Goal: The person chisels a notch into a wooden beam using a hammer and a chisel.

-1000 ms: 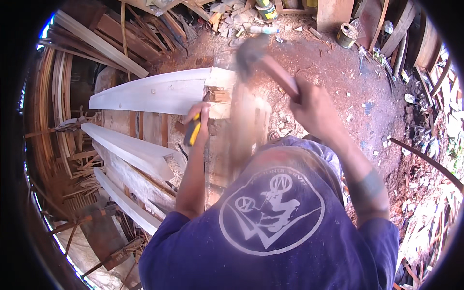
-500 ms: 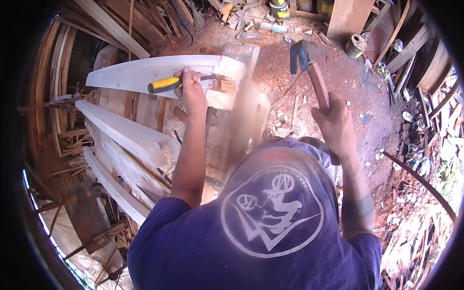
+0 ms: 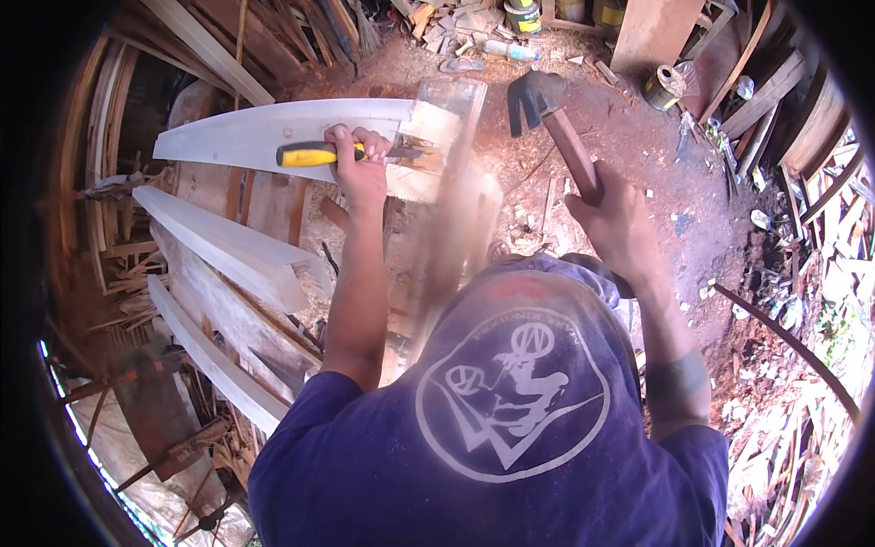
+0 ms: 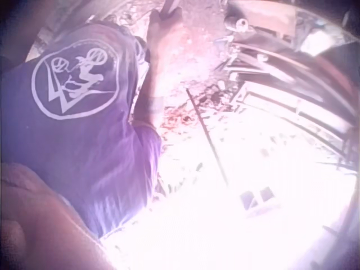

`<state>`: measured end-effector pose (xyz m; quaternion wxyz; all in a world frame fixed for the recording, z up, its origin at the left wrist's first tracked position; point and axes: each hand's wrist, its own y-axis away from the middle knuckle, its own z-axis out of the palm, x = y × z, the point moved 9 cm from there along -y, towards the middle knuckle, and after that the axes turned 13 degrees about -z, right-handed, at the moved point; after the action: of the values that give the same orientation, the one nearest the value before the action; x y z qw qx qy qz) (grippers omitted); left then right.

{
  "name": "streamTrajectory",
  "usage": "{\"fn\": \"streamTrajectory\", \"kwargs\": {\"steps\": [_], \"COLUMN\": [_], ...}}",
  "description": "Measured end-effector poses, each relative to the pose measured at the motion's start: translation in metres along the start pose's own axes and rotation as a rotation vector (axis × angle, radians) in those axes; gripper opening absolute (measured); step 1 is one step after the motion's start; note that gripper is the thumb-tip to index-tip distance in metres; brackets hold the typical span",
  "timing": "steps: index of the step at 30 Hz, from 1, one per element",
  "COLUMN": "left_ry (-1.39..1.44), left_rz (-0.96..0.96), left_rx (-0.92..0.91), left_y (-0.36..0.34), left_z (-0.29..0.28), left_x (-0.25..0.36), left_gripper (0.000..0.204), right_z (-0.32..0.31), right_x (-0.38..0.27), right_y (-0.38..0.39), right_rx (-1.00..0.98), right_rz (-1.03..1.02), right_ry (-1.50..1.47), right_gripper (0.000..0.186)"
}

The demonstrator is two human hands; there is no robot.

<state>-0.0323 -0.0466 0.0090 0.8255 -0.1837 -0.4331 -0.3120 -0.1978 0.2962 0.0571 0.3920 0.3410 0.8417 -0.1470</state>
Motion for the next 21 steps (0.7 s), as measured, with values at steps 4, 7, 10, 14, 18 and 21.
{"fn": "streamTrajectory", "kwargs": {"steps": [4,7,10,14,18,21], "left_ry": [-0.159,-0.255,-0.258,-0.417,-0.369,-0.343], "left_rz": [0.017,0.036,-0.056,-0.050,-0.008,0.044], "left_rx": [-0.049,-0.028,-0.046,-0.108,-0.086,-0.086], "left_y": [-0.013,-0.019,-0.028,-0.036,-0.040,-0.044], "left_z": [0.004,0.025,0.031,0.041,0.043,0.040], "left_x": [0.011,0.021,0.016,0.012,0.007,-0.003], "left_gripper": [0.024,0.025,0.020,0.023,0.025,0.024], "right_z": [0.009,0.012,0.012,0.009,0.009,0.007], "right_x": [-0.001,0.000,-0.001,-0.017,-0.035,-0.058], "right_y": [0.000,0.000,-0.002,-0.009,-0.017,-0.022], "right_rx": [-0.049,-0.037,-0.027,-0.011,-0.022,0.003], "right_rz": [0.011,0.042,0.035,-0.016,-0.045,-0.110], "right_ry": [-0.016,-0.020,-0.026,-0.011,0.049,0.059], "right_gripper": [0.030,0.030,0.030,0.029,0.028,0.025]}}
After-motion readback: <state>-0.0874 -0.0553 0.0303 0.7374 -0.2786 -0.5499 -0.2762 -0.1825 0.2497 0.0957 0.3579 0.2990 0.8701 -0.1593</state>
